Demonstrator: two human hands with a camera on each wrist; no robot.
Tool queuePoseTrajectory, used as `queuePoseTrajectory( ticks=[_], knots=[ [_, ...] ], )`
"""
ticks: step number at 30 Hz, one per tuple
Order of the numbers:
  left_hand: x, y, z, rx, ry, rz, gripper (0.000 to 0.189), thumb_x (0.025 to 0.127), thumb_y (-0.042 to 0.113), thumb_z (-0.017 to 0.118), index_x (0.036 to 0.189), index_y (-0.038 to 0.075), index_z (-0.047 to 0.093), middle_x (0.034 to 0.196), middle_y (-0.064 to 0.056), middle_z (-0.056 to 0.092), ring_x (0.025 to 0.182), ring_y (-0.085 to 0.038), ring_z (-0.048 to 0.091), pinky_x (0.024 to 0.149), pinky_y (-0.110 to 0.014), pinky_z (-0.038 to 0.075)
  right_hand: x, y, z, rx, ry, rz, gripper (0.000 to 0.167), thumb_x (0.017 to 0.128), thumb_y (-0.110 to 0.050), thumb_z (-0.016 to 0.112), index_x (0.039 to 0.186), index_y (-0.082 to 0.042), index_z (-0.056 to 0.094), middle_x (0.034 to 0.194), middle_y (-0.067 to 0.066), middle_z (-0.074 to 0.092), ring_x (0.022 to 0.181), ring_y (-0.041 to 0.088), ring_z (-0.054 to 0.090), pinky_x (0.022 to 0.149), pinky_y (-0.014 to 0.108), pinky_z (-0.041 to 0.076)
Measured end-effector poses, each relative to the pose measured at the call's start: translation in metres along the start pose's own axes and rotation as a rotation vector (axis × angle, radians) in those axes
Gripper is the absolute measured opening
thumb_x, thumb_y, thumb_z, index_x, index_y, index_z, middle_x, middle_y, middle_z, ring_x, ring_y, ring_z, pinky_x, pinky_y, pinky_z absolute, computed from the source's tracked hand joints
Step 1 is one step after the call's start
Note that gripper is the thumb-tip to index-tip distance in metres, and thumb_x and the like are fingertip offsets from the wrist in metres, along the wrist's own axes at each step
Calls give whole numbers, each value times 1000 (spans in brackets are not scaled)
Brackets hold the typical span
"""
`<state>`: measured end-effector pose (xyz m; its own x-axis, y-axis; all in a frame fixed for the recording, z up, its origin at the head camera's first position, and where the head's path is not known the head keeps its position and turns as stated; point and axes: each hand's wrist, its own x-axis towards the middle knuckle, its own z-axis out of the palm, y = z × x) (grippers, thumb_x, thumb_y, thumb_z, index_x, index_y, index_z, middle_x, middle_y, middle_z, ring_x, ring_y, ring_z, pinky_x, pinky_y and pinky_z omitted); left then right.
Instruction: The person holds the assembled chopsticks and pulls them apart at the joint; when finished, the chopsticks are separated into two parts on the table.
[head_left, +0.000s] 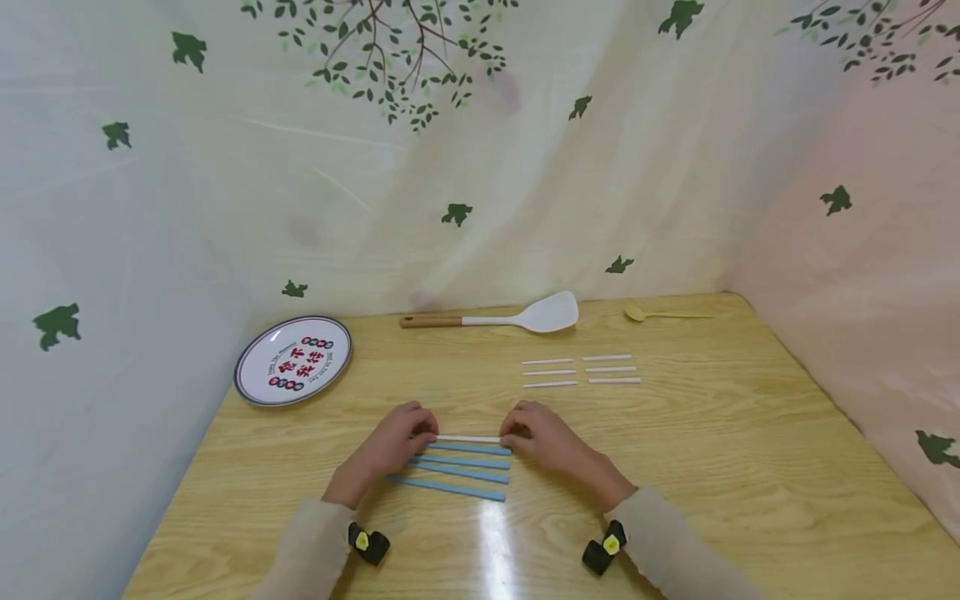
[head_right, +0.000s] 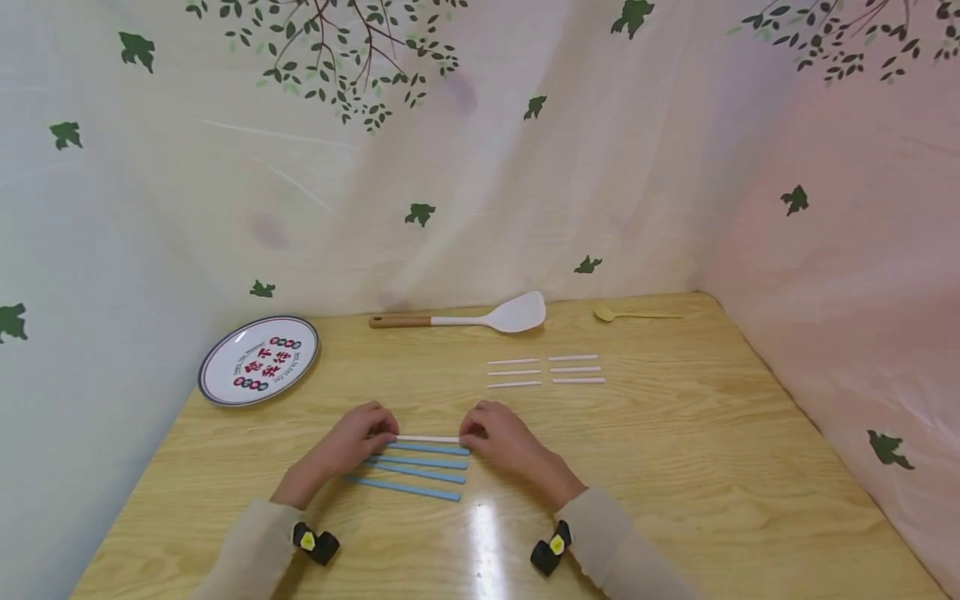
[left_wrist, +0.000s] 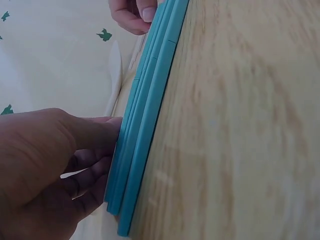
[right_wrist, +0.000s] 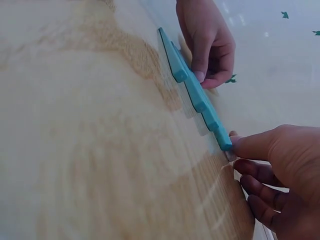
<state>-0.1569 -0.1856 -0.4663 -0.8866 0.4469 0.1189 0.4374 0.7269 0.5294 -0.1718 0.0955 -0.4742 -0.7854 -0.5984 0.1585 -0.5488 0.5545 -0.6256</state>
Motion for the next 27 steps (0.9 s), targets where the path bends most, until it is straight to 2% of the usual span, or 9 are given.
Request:
queuePoseTrajectory(
  ticks=[10, 17, 23, 27],
  knots=[
    [2, 6, -4, 33, -23, -13, 7, 89, 9, 65, 84, 13, 61, 80, 5, 52, 76, -9, 47, 72, -29, 44, 0, -4, 0, -46, -7, 5, 7, 91, -22, 66, 90, -16, 68, 88, -7, 58, 86, 10, 52, 77, 29, 46],
    [7, 14, -16, -49, -67, -44, 6, 93, 6, 60, 89, 11, 61, 84, 3, 58, 78, -10, 52, 71, -28, 47, 0, -10, -4, 15, 15, 56, 4, 92, -20, 64, 93, -18, 67, 89, -10, 63, 84, 6, 56, 77, 27, 49],
    [20, 30, -24, 16, -45, 38, 8, 93, 8, 60, 98, 8, 67, 88, 1, 59, 81, -10, 55, 74, -28, 49, 9, -20, -11, 102, 57, 50, 14, 94, -19, 61, 104, -10, 66, 89, -5, 63, 79, 7, 55, 71, 23, 49],
    [31, 45, -26, 52, -45, 85, 7, 93, 10, 62, 97, 8, 67, 87, 0, 57, 80, -12, 54, 72, -27, 48, 19, -27, -14, 112, 68, 24, 15, 94, -21, 61, 104, -11, 68, 90, -4, 63, 78, 7, 55, 69, 22, 49]
  ],
)
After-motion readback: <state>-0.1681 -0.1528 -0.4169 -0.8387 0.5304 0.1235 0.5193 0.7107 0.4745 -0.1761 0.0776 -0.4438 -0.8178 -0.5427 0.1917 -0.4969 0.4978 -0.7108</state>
